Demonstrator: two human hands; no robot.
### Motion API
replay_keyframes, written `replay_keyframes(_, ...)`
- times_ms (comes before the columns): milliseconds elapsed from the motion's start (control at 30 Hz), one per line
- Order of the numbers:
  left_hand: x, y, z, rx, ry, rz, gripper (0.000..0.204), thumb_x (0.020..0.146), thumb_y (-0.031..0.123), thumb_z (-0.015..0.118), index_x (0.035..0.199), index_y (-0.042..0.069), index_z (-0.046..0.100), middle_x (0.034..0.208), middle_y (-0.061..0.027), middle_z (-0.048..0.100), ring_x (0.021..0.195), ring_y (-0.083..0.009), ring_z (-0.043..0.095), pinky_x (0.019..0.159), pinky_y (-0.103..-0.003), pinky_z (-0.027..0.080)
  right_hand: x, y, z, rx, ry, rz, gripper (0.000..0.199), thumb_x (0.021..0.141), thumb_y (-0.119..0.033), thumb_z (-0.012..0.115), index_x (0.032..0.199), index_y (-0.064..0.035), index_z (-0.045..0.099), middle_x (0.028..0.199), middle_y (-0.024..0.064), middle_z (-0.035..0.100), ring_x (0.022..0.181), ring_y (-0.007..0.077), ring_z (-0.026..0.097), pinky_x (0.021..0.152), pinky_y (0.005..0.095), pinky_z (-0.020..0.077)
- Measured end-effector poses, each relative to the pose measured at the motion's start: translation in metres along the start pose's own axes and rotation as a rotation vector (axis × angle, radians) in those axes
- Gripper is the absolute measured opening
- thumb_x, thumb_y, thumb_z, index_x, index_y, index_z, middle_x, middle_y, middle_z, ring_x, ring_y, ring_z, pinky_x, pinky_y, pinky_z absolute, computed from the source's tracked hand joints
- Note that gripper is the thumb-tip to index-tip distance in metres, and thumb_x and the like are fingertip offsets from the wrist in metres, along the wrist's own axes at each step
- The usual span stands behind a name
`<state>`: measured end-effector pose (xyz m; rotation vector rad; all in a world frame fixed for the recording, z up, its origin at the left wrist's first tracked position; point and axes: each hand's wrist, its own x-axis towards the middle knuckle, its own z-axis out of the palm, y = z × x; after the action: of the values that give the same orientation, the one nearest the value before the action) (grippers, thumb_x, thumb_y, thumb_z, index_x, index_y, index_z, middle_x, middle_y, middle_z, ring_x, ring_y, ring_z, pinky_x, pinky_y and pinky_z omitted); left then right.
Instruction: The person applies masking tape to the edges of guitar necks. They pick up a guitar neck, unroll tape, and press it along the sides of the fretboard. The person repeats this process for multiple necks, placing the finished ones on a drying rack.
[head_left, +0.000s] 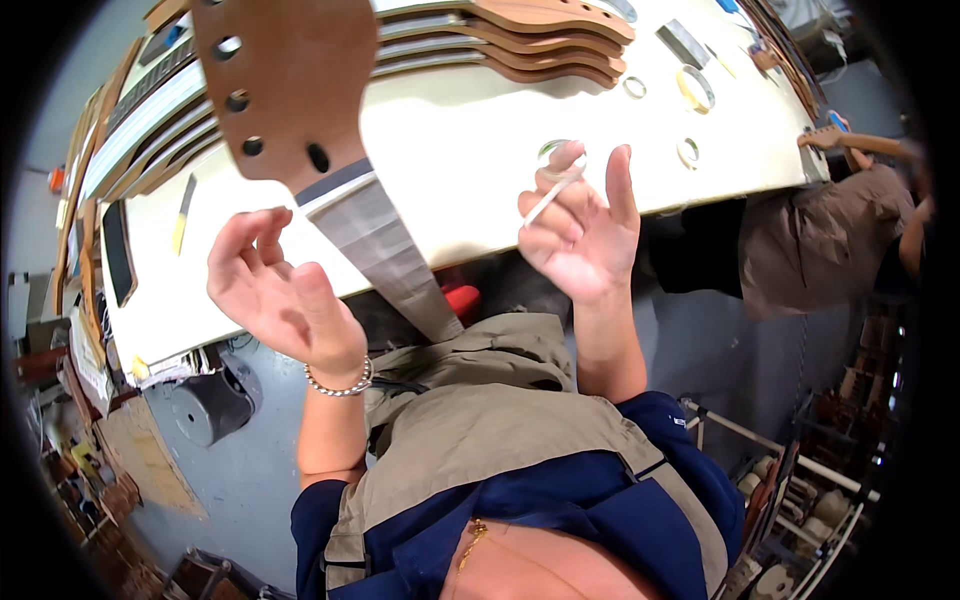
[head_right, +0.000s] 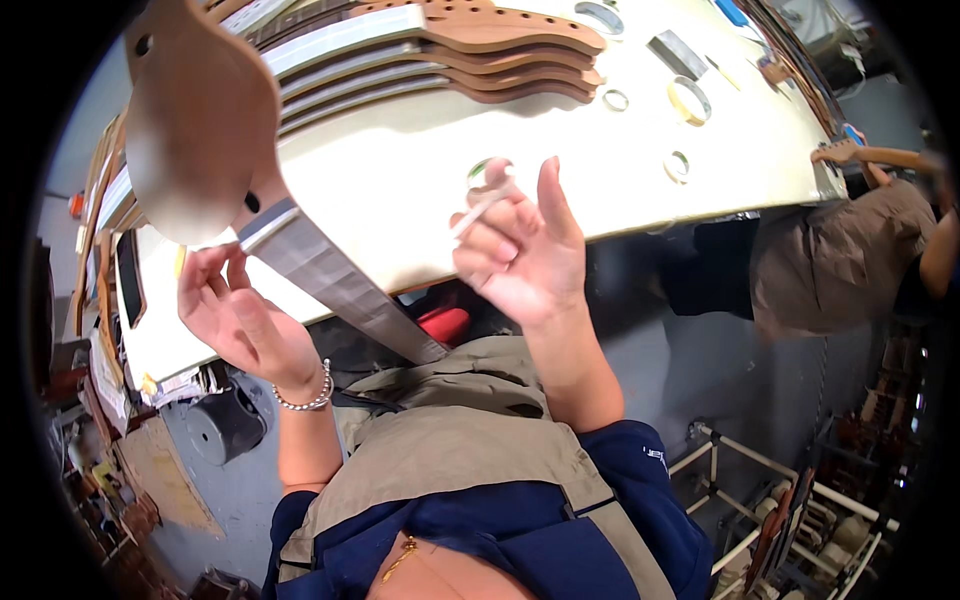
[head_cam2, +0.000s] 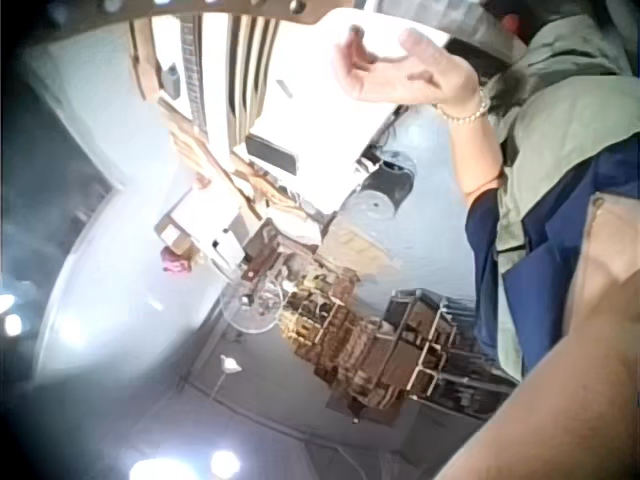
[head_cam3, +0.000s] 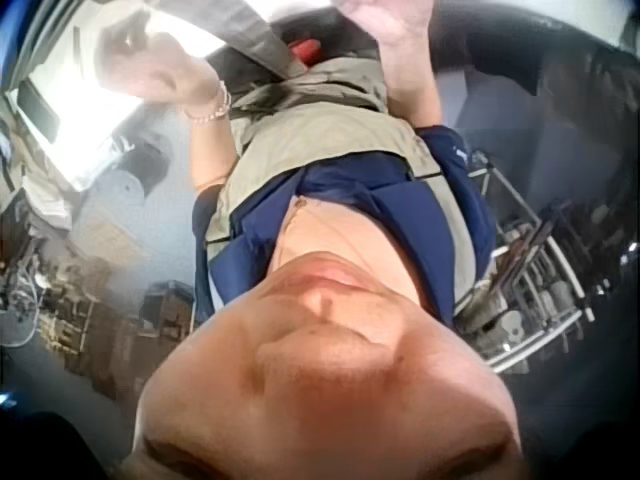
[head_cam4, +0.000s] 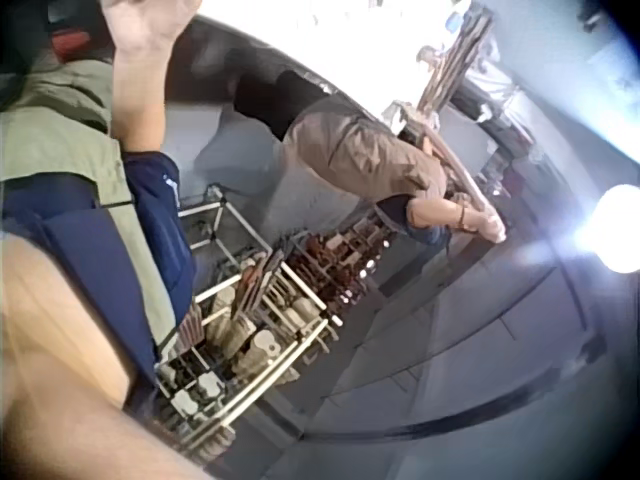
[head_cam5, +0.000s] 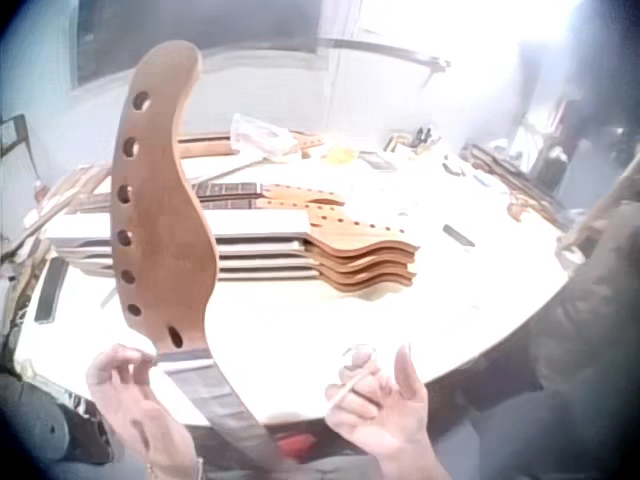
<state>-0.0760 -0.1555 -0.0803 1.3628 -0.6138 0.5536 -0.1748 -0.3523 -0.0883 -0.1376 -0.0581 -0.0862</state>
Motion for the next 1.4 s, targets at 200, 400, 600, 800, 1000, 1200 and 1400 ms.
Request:
replay_keyframes(200, 0.001, 0.029, -0.015, 0.339, -0.226, -0.002, 0.013, 0.077, 0.020, 0.066, 0.075, 0.007, 0.070, 0.092, -0.0080, 0.039, 0.086, -0.0200, 0.038, 0.076, -0.030, 0.033, 0.011, 0.043, 0.031, -0.254, -0.122, 0.140, 0.034, 0.100, -0.032, 0.029, 0.104, -0.0134, 0.056, 0.055, -0.0082, 0.042, 0.054, 0.0049, 0.033, 0.048, 0.0185, 0.0273)
replay_keyframes(400, 0.005, 0.034, -0.010, 0.297, -0.268, 0.025, 0.019, 0.067, 0.026, 0.076, 0.075, 0.010, 0.070, 0.086, -0.0063, 0.039, 0.083, -0.0187, 0.038, 0.068, -0.027, 0.032, 0.009, 0.058, 0.047, -0.420, 0.013, 0.016, 0.029, 0.096, -0.028, 0.046, 0.103, -0.0016, 0.055, 0.055, -0.0045, 0.043, 0.052, 0.0047, 0.034, 0.048, 0.0201, 0.0272)
replay_keyframes(600, 0.008, 0.040, -0.012, 0.204, -0.272, -0.112, 0.017, 0.063, 0.018, 0.080, 0.069, 0.008, 0.067, 0.085, -0.0049, 0.040, 0.077, -0.0169, 0.039, 0.063, -0.025, 0.031, 0.013, 0.073, 0.054, -1.454, -0.004, -0.637, 0.051, 0.085, -0.011, 0.062, 0.130, 0.0016, 0.041, 0.088, 0.0051, 0.051, 0.065, 0.0075, 0.049, 0.056, 0.0189, 0.0411)
replay_keyframes(800, 0.015, 0.035, -0.018, 0.219, -0.256, -0.117, 0.020, 0.065, 0.018, 0.080, 0.064, 0.006, 0.064, 0.086, -0.0056, 0.039, 0.078, -0.0167, 0.039, 0.065, -0.026, 0.033, 0.025, 0.079, 0.064, -1.338, -0.054, -0.662, 0.076, 0.073, 0.016, 0.062, 0.138, 0.0045, 0.025, 0.110, 0.0091, 0.045, 0.086, 0.0147, 0.057, 0.075, 0.0244, 0.0497)
replay_keyframes(1000, 0.023, 0.011, -0.018, -0.072, -0.157, -0.227, 0.041, 0.090, 0.019, 0.051, 0.121, -0.006, 0.041, 0.122, -0.0152, 0.045, 0.108, -0.0218, 0.047, 0.095, -0.033, 0.035, 0.049, 0.090, 0.066, -1.325, 0.024, -0.734, 0.073, 0.076, 0.017, 0.059, 0.139, 0.0043, 0.024, 0.106, 0.0058, 0.046, 0.086, 0.0153, 0.059, 0.073, 0.0228, 0.0494)
replay_keyframes(1200, 0.020, 0.009, -0.010, -0.493, -0.241, -0.441, 0.058, 0.086, 0.010, 0.053, 0.135, -0.008, 0.028, 0.132, -0.0189, 0.041, 0.122, -0.0245, 0.043, 0.104, -0.036, 0.031, 0.063, 0.097, 0.064, -1.485, 0.001, -0.895, 0.065, 0.072, 0.015, 0.064, 0.131, 0.0068, 0.038, 0.102, 0.0065, 0.046, 0.074, 0.0074, 0.058, 0.056, 0.0150, 0.0496)
replay_keyframes(1400, 0.023, 0.008, -0.010, -0.531, -0.253, -0.489, 0.054, 0.087, 0.010, 0.052, 0.133, -0.009, 0.030, 0.129, -0.0195, 0.044, 0.118, -0.0247, 0.046, 0.101, -0.035, 0.034, 0.067, 0.093, 0.058, -1.596, -0.027, -0.985, 0.060, 0.069, 0.014, 0.066, 0.125, 0.0078, 0.046, 0.095, 0.0051, 0.049, 0.064, 0.0010, 0.045, 0.047, 0.0117, 0.0413)
